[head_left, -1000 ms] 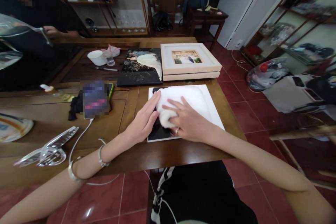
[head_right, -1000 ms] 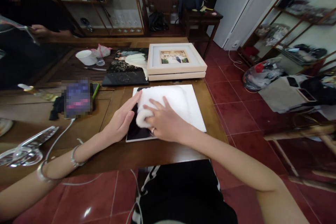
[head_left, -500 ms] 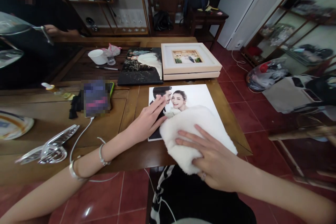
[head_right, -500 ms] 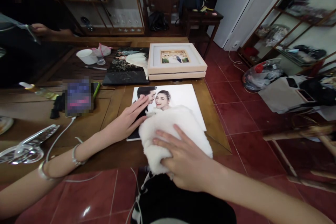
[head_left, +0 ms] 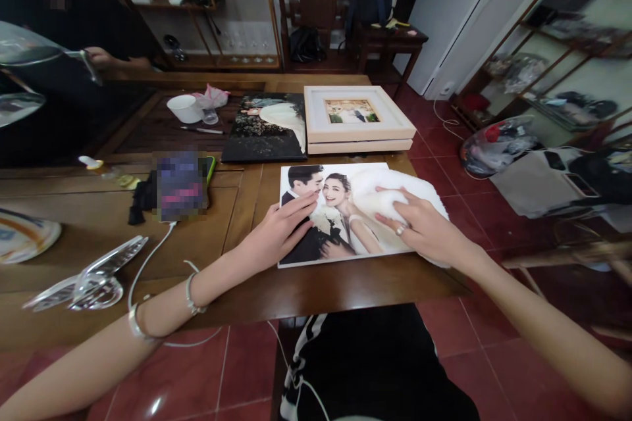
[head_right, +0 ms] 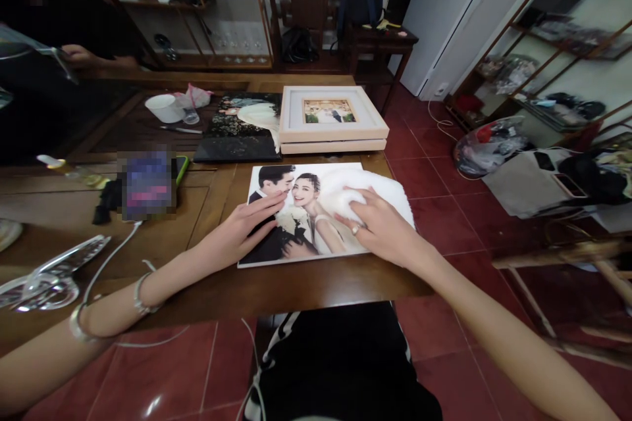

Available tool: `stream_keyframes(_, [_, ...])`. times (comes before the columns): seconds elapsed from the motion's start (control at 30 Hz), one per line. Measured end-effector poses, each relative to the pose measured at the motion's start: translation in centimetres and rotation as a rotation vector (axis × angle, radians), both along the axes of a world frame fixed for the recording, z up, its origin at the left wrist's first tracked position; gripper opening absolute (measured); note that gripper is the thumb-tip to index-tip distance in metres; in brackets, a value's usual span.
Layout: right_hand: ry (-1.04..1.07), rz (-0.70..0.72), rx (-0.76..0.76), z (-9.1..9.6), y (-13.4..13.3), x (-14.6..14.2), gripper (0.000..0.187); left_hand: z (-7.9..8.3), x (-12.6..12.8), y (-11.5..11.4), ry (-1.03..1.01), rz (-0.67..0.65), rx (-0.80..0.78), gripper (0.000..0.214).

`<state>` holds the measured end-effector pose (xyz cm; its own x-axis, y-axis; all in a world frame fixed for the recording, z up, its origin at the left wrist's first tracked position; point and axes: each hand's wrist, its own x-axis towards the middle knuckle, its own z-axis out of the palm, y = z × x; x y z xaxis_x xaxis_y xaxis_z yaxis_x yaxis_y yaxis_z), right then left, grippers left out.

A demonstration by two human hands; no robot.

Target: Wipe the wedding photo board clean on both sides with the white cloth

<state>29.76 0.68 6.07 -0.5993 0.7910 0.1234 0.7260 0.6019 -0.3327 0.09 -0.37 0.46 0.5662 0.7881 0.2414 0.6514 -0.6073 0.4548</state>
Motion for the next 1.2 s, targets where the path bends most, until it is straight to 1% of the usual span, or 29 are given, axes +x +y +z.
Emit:
stream_keyframes(0.1, [-0.004, -0.001, -0.019, 0.6, 3.2, -2.9, 0.038, -0.3, 0.0, 0.1, -0.044, -0.005, 0.017, 0.043])
stream_keyframes(0.17, [0.033, 0.052, -0.046, 0.9, 5.0, -5.5, 0.038, -0.6, -0.1, 0.1, -0.072, -0.008, 0.036, 0.042])
stream_keyframes(0.23, [0.054, 0.141, -0.052, 1.1, 6.4, -8.2, 0.039, -0.9, -0.1, 0.2, -0.073, -0.006, 0.053, 0.041])
stream_keyframes(0.33, [0.052, 0.293, -0.062, 1.4, 7.3, -11.5, 0.037, -0.9, -0.1, 0.2, -0.043, 0.015, 0.056, 0.037])
stream_keyframes(0.37, [0.038, 0.327, -0.063, 1.4, 7.4, -12.3, 0.038, -0.9, -0.1, 0.1, -0.033, 0.022, 0.046, 0.035])
stream_keyframes(0.43, [0.001, 0.350, -0.055, 1.4, 7.4, -13.0, 0.039, -0.7, -0.1, 0.1, -0.020, 0.033, 0.024, 0.034])
stream_keyframes(0.5, [-0.029, 0.316, -0.044, 1.2, 7.3, -12.5, 0.039, -0.5, -0.1, 0.0, -0.024, 0.030, 0.020, 0.034])
stream_keyframes(0.57, [-0.045, 0.261, -0.048, 1.0, 7.3, -11.1, 0.038, -0.5, -0.1, 0.0, -0.035, 0.021, 0.032, 0.037])
stream_keyframes(0.7, [-0.043, 0.197, -0.052, 0.6, 7.5, -6.4, 0.041, -0.5, -0.1, 0.0, -0.052, 0.000, 0.039, 0.042])
stream_keyframes(0.83, [0.016, 0.051, -0.060, 0.2, 7.9, -1.2, 0.043, -0.6, -0.1, 0.1, -0.051, 0.003, 0.020, 0.043])
stream_keyframes(0.93, [0.040, -0.018, -0.049, -0.1, 8.0, 1.4, 0.047, -0.5, 0.0, 0.0, -0.048, 0.012, 0.015, 0.044])
stream_keyframes(1.07, [0.059, -0.065, -0.050, -0.5, 6.9, 2.5, 0.048, -0.5, 0.0, 0.0, -0.050, 0.024, 0.005, 0.043])
stream_keyframes(1.13, [0.057, -0.072, -0.057, -0.6, 5.6, 2.5, 0.047, -0.5, 0.1, 0.0, -0.058, 0.027, 0.005, 0.042])
stream_keyframes(1.2, [0.041, -0.070, -0.079, -0.5, 3.7, 2.5, 0.044, -0.6, 0.1, 0.0, -0.063, 0.024, 0.013, 0.042])
